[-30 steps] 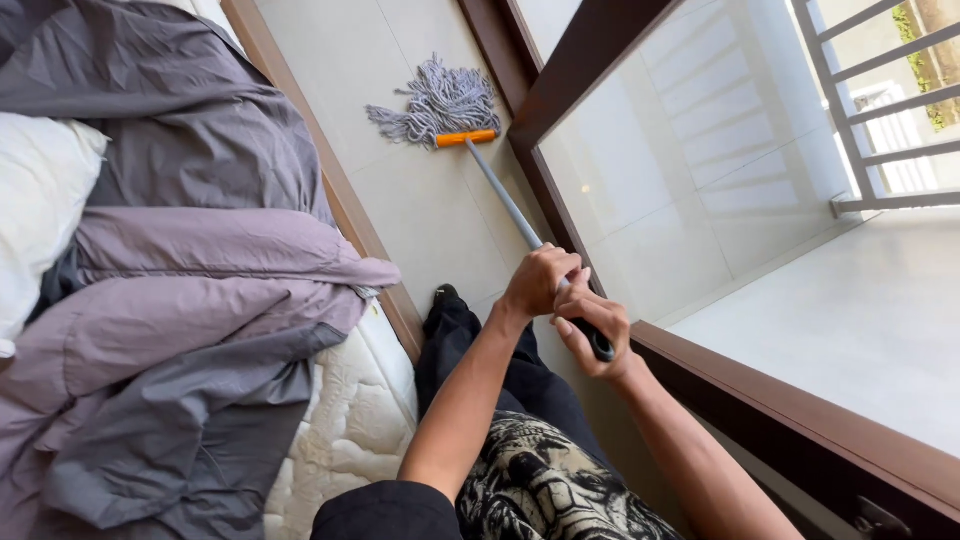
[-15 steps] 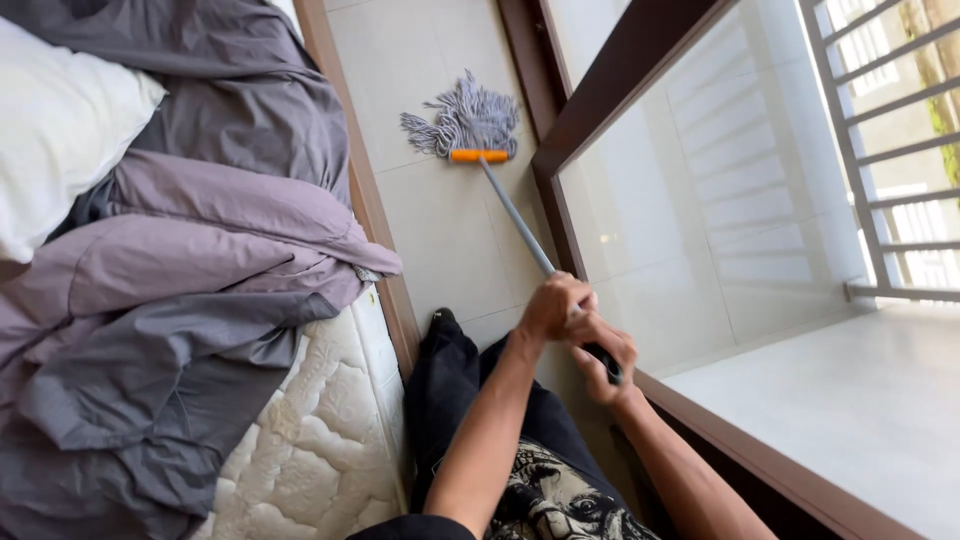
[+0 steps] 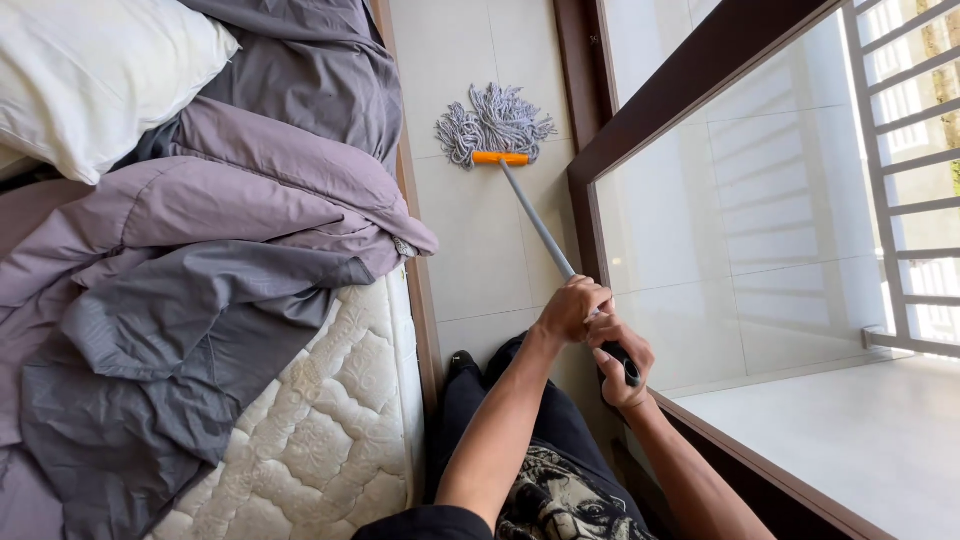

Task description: Mopping the tiled floor in a hotel room near the balcony entrance.

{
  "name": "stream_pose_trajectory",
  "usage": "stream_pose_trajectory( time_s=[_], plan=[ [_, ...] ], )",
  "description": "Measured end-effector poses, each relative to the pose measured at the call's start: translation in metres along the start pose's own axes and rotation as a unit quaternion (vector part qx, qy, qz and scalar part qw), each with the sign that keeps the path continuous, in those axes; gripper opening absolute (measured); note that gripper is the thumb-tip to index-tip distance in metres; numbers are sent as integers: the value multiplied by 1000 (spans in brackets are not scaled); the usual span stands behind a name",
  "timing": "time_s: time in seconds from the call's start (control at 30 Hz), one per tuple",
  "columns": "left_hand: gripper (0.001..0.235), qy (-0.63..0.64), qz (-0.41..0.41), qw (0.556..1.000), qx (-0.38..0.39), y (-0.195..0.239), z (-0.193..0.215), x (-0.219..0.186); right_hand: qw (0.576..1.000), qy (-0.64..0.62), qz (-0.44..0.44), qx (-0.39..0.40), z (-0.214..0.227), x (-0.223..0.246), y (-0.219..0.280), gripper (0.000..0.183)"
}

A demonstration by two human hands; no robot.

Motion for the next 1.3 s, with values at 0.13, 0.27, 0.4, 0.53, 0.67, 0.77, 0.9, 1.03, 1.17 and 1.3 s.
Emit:
stream_pose_trajectory(
  time_s=[0.13,0.27,0.4,0.53,0.67,0.77,0.9,1.03,1.17,1.3],
  plan=[
    [15,16,52,997,50,20,6,-10,999,-23,-22,-13,-7,7,19,15],
    [25,11,45,999,0,57,20,-10,999,-42,11,9,-31,16,32,13],
    [22,-7,31,999,-27,66,31,18,999,-14,20,37,-59,14,27,12],
    [13,17,52,998,35,61,49,32,998,5,14,59,-79,15,15,12],
    [19,25,49,998,-12,67,76,1,996,-15,32,83,-85,35,11,14],
    [26,12,60,997,-51,79,93,-20,991,-22,85,104,-88,65,0,14],
    [26,5,67,994,-91,112,98,-18,972,-28,170,161,-111,78,22,13],
    [25,-14,63,993,-101,110,115,-17,966,-77,157,193,-127,70,16,13],
    [9,-46,46,982,-177,86,144,-2,976,-46,110,182,-130,37,-9,10],
    [15,-12,132,964,-231,93,148,6,975,-37,57,212,-134,24,-8,12]
  ],
)
Point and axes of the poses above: each hand's wrist, its own y-axis away from the middle knuckle, its own z-axis out of the back of the hand, x = y × z, the point moved 10 cm from there along -y, towards the middle knuckle, and after that the axes turned 2 degrees about z, right-handed, at the moved point
